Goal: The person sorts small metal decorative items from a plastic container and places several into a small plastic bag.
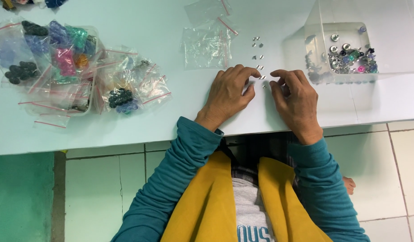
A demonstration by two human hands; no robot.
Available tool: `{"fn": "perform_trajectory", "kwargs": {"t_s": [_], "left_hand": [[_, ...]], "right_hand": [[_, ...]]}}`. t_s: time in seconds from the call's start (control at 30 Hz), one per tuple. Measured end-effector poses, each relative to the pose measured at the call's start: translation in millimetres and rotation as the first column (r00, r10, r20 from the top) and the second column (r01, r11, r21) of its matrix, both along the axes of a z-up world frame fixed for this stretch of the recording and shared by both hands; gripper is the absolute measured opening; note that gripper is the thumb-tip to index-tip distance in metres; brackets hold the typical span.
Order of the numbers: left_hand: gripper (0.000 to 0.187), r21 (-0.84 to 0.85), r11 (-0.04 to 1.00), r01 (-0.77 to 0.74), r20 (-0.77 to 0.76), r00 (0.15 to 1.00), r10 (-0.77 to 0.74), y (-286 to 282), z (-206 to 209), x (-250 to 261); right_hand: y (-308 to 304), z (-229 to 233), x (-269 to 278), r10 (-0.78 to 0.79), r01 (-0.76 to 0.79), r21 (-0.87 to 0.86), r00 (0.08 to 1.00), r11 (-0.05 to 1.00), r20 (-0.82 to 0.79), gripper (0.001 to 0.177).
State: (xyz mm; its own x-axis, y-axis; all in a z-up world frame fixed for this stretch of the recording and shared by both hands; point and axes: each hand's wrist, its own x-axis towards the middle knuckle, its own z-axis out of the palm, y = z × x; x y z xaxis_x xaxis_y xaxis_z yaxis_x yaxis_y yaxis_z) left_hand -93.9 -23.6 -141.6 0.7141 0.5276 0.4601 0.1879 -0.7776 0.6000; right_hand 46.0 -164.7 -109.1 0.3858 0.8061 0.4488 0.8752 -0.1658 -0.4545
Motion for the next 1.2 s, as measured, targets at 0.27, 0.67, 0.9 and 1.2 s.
{"fn": "perform_trajectory", "kwargs": {"t_s": [0.27,0.67,0.9,1.2], "left_hand": [[0.033,0.025,1.0,0.009,0.006,1.0,-0.009,-2,-1,0],[0.03,-0.059,0.998,0.002,0.016,1.0,-0.001,1,8,-7],[0.025,-0.086,0.996,0.01,0.037,0.999,-0.006,1,4,-7],[0.02,-0.09,0.995,0.047,0.08,0.996,-0.04,-1,17,-10]], "right_hand": [[-1,-5,3,-0.019,0.02,0.031,0.999,0.999,-0.034,0.016],[-1,1,2,-0.036,0.043,0.046,0.988,0.998,-0.149,0.011],[-7,8,-1,-0.033,0.039,0.018,0.97,0.999,-0.239,0.012],[-20,4,-1,-0.062,0.073,0.037,0.97,0.997,-0.235,0.011]]}}
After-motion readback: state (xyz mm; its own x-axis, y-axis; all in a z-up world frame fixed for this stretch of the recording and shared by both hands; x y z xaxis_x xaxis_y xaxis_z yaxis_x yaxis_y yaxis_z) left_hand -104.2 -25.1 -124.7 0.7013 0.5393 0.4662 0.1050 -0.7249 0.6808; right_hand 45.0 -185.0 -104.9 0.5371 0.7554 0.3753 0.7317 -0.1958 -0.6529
